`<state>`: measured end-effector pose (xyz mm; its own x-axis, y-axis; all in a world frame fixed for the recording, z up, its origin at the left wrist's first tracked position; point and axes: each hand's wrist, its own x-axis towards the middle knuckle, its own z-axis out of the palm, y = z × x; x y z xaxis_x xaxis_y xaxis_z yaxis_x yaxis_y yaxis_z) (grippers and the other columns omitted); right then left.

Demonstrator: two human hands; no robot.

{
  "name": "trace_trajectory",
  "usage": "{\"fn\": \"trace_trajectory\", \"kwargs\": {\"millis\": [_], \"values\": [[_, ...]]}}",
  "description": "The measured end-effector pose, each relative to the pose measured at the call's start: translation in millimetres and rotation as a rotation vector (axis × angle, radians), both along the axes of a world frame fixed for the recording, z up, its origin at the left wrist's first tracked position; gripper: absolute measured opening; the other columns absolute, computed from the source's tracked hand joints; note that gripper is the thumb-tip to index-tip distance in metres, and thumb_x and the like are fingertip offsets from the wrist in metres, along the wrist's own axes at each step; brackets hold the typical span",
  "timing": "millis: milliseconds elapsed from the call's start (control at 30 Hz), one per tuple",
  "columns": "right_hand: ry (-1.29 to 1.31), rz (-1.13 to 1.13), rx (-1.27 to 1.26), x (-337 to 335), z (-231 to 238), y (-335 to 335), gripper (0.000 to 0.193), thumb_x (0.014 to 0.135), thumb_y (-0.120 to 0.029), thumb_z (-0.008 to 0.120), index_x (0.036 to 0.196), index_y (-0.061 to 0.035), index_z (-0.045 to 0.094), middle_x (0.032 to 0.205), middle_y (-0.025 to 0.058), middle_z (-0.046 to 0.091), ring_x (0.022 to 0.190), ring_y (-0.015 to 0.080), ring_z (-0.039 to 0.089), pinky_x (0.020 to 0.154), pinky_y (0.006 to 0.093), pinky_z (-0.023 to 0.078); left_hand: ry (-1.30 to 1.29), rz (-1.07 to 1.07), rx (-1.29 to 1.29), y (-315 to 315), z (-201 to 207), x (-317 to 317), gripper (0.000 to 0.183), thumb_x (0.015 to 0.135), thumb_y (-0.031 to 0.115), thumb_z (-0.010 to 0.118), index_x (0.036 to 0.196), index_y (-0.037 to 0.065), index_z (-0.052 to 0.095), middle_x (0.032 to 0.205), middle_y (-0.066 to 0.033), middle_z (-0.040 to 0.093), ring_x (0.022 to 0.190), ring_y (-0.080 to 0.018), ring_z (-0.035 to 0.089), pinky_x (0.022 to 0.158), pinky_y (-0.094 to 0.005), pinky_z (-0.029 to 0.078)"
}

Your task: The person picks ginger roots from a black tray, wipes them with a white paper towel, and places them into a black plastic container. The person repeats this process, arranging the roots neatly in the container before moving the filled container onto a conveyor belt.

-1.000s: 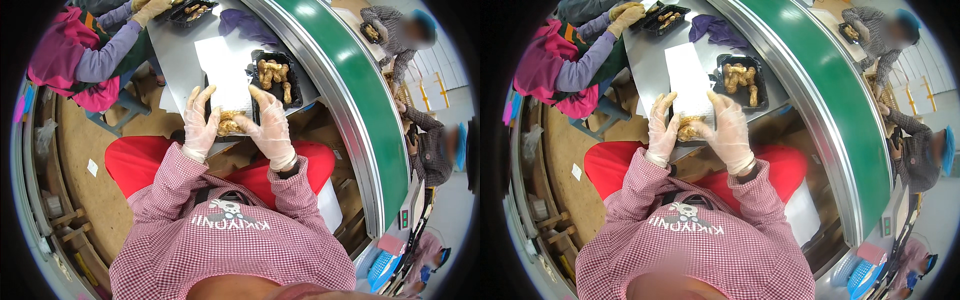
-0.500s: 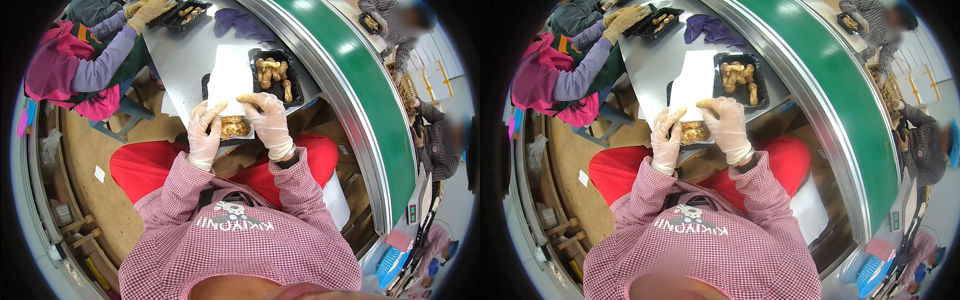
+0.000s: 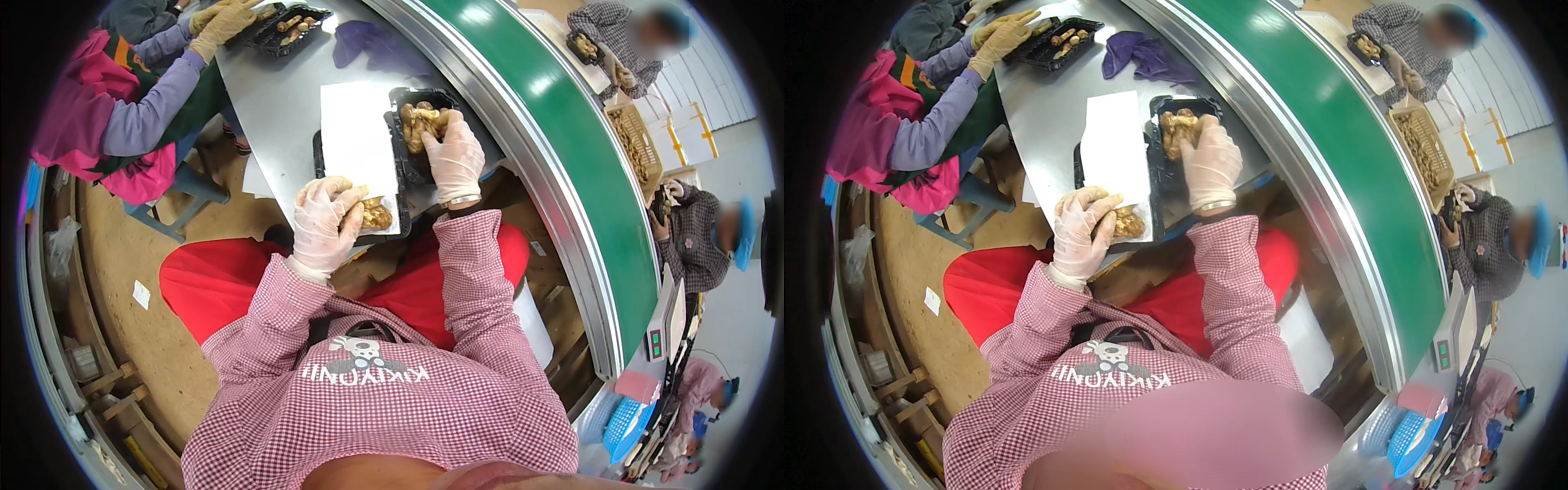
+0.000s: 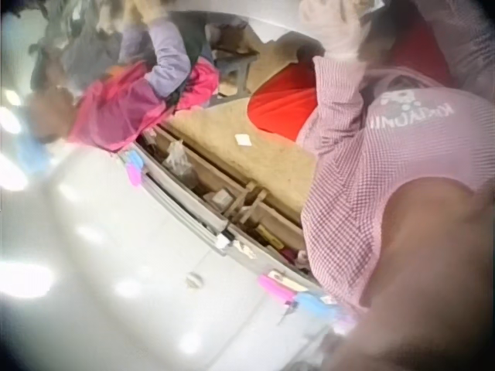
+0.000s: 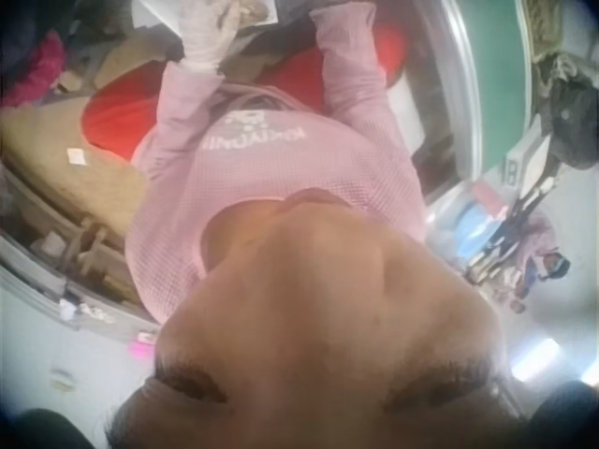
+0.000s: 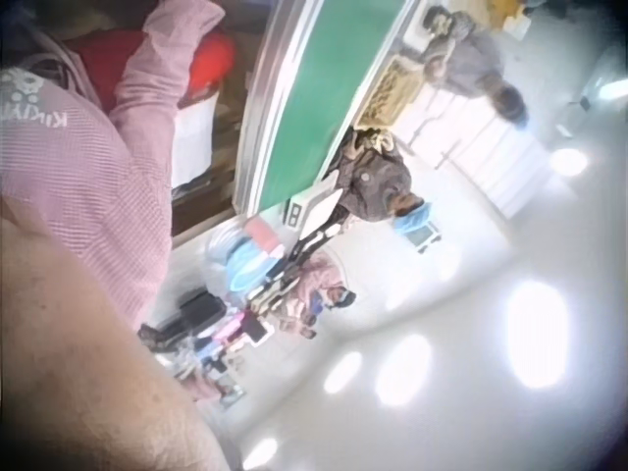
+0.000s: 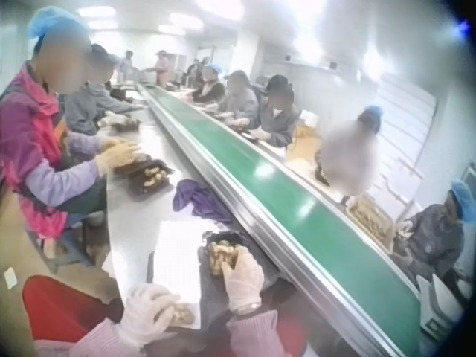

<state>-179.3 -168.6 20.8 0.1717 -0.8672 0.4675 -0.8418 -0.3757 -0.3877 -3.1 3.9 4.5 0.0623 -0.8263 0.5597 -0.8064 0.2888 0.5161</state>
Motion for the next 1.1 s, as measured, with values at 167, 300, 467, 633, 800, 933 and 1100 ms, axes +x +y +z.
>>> {"fn": "trace_trajectory", "kwargs": {"millis": [167,300,467,633,800,933,1100], "values": [[-0.22,0.068,-0.089,-21,23,2,0.012,0.082,-0.014,0.069,0.092,-0.0086,0.068,0.092,0.0104,0.066,0.086,0.0314,0.066,0.078,0.0424,0.053,0.016,0.035,-0.022,0,-4,-2,0.032,0.081,0.006,0.069,0.112,0.014,0.072,0.108,-0.0082,0.063,0.105,-0.0295,0.059,0.096,-0.044,0.04],[0.021,0.144,0.003,-33,46,14,0.014,0.08,-0.009,0.067,0.094,-0.0089,0.071,0.097,0.0135,0.068,0.093,0.0341,0.066,0.082,0.0432,0.053,0.03,0.047,-0.035,-1,-7,-2,0.03,0.081,0.008,0.068,0.11,0.014,0.072,0.107,-0.0084,0.062,0.103,-0.03,0.059,0.095,-0.0446,0.04],[-0.421,0.431,0.328,-9,16,9,0.036,0.087,0.003,0.069,0.122,-0.0019,0.065,0.106,0.0078,0.067,0.095,0.0171,0.069,0.084,0.0275,0.055,0.01,0.039,-0.057,-3,-7,-2,0.029,0.081,0.01,0.069,0.109,0.014,0.072,0.106,-0.0091,0.062,0.102,-0.0312,0.059,0.094,-0.0455,0.041],[-0.027,0.285,0.106,-23,9,17,0.021,0.083,-0.016,0.075,0.103,-0.0101,0.073,0.099,0.0117,0.071,0.089,0.0283,0.068,0.08,0.0405,0.055,0.022,0.053,-0.068,-1,-9,-2,0.03,0.081,0.009,0.069,0.11,0.014,0.071,0.107,-0.009,0.062,0.102,-0.031,0.059,0.095,-0.0451,0.041],[-0.103,0.169,0.168,-23,15,31,0.024,0.081,-0.021,0.078,0.102,-0.0131,0.074,0.091,0.0117,0.072,0.09,0.0284,0.068,0.078,0.0403,0.054,0.035,0.04,-0.072,-1,-4,-5,0.03,0.081,0.007,0.068,0.11,0.014,0.072,0.106,-0.0093,0.062,0.102,-0.0305,0.059,0.095,-0.0447,0.041],[-0.333,0.489,0.227,-5,34,46,0.021,0.084,-0.019,0.076,0.103,-0.0097,0.071,0.091,0.0076,0.071,0.083,0.0238,0.066,0.076,0.0358,0.053,0.043,0.036,-0.066,0,-3,-5,0.029,0.081,0.007,0.068,0.109,0.013,0.071,0.107,-0.0098,0.061,0.102,-0.0311,0.059,0.094,-0.0455,0.042],[-0.167,0.634,0.6,3,29,61,0.018,0.084,-0.016,0.073,0.1,-0.0071,0.074,0.091,0.0105,0.069,0.086,0.0273,0.066,0.078,0.0363,0.052,0.147,0.125,-0.166,2,-20,-9,0.034,0.079,0.004,0.07,0.111,0.009,0.062,0.111,-0.0121,0.061,0.105,-0.0331,0.059,0.098,-0.0465,0.043]]}}
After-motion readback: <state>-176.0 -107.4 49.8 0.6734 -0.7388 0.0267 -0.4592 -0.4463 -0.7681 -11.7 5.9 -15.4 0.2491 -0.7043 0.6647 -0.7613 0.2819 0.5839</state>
